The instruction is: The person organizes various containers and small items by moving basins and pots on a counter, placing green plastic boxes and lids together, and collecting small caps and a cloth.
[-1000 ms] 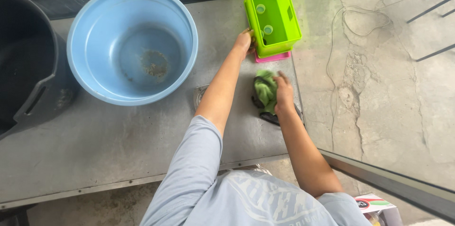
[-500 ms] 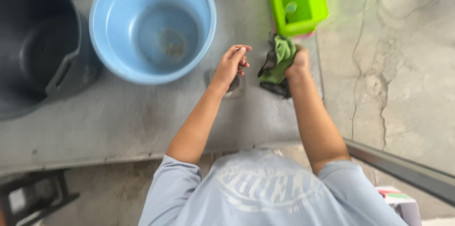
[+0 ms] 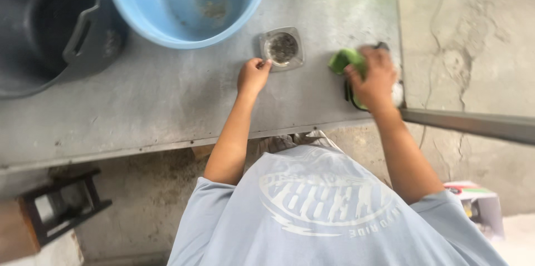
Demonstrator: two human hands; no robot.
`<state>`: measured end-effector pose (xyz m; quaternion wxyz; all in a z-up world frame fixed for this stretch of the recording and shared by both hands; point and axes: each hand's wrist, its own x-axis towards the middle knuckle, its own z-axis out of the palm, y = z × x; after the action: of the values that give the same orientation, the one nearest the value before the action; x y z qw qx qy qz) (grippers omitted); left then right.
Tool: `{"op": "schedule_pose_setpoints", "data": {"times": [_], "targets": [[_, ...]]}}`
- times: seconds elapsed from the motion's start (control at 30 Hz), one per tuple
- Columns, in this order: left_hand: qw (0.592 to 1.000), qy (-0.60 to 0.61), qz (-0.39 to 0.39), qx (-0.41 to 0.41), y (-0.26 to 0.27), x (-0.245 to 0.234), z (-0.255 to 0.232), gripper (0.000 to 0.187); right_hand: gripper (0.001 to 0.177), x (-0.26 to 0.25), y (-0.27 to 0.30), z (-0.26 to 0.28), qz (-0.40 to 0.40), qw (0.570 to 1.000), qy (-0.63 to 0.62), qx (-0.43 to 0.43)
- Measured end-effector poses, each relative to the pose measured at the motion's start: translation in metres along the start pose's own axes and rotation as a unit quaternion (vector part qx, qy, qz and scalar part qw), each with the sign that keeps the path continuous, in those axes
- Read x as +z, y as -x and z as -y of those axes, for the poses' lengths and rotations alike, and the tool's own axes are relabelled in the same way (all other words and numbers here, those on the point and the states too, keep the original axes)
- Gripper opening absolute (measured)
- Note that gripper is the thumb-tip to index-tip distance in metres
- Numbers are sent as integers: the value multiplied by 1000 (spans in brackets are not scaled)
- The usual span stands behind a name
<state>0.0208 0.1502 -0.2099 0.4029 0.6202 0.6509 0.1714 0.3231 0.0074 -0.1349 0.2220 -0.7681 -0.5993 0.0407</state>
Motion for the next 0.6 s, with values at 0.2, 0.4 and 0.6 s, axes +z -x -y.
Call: {"op": "schedule_pose_setpoints", "data": {"times": [0.2, 0.4, 0.6], "targets": [[997, -26, 62, 29, -1, 40, -26, 35, 54, -4, 145, -17, 42, 997, 65, 14], [976, 94, 146, 130, 39, 126, -63, 28, 54, -57, 249, -45, 222, 901, 32, 371], [954, 71, 233, 174, 90, 172, -100, 29, 56, -61, 289, -26, 106, 918, -71, 375]]}}
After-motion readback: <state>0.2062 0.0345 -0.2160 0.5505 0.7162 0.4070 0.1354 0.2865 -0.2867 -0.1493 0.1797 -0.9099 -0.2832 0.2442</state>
